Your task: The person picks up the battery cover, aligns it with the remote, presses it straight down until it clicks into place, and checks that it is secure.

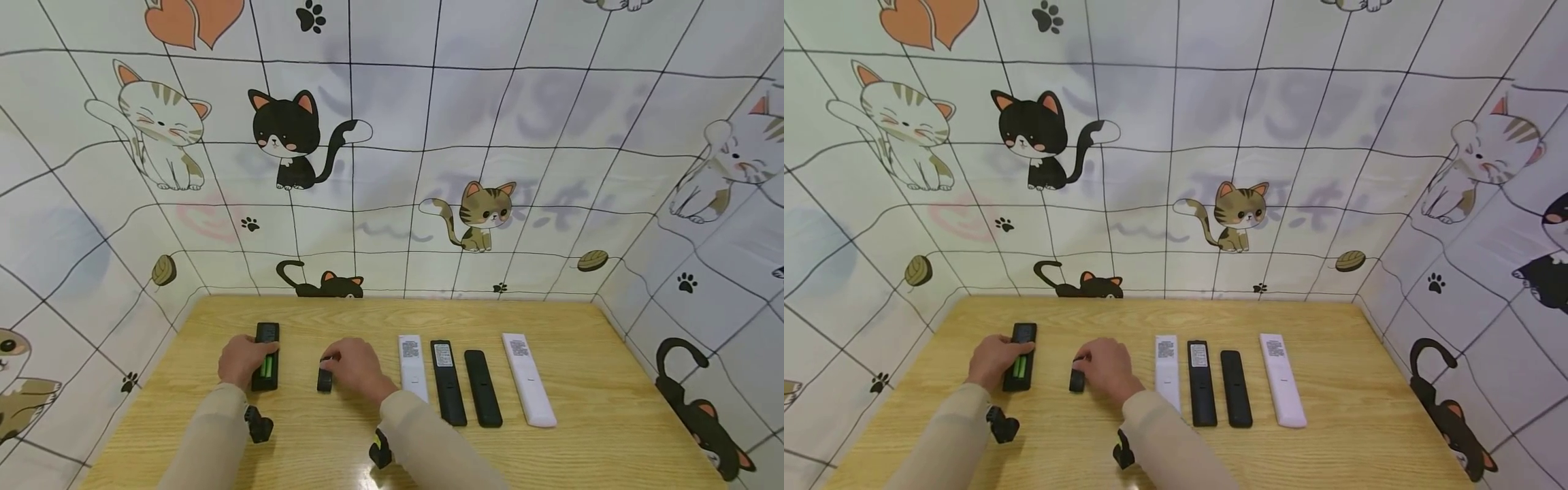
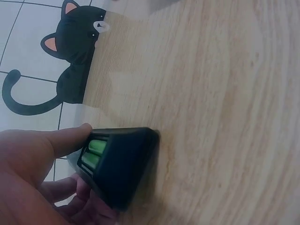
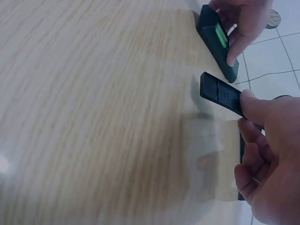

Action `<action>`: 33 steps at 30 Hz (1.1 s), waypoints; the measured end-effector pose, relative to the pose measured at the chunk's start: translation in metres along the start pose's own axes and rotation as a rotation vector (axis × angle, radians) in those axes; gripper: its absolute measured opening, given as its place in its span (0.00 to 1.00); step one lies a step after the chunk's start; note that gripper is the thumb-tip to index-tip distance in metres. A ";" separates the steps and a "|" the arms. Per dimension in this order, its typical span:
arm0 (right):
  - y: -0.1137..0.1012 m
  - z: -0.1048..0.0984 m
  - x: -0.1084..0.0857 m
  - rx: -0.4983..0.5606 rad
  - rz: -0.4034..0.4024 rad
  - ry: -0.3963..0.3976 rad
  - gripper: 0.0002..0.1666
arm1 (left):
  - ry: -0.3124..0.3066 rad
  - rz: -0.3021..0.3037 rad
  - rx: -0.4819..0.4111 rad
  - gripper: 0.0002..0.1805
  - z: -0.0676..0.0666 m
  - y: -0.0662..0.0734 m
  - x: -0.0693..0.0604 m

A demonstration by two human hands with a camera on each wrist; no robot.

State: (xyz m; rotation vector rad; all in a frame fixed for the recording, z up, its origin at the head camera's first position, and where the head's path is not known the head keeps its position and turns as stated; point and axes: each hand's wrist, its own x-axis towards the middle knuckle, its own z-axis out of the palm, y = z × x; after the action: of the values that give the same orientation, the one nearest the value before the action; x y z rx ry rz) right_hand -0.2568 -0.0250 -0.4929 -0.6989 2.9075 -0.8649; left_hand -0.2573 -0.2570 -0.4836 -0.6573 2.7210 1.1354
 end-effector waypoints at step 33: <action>0.057 -0.091 -0.059 0.119 -0.054 -0.022 0.12 | -0.185 0.213 -0.486 0.27 0.064 0.062 -0.049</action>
State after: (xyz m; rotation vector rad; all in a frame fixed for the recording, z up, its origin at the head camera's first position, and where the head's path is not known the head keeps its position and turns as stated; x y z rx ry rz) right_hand -0.2405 0.0895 -0.4516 -0.7748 2.8024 -1.0192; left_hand -0.2437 -0.1567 -0.4753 -0.2884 2.4113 1.8359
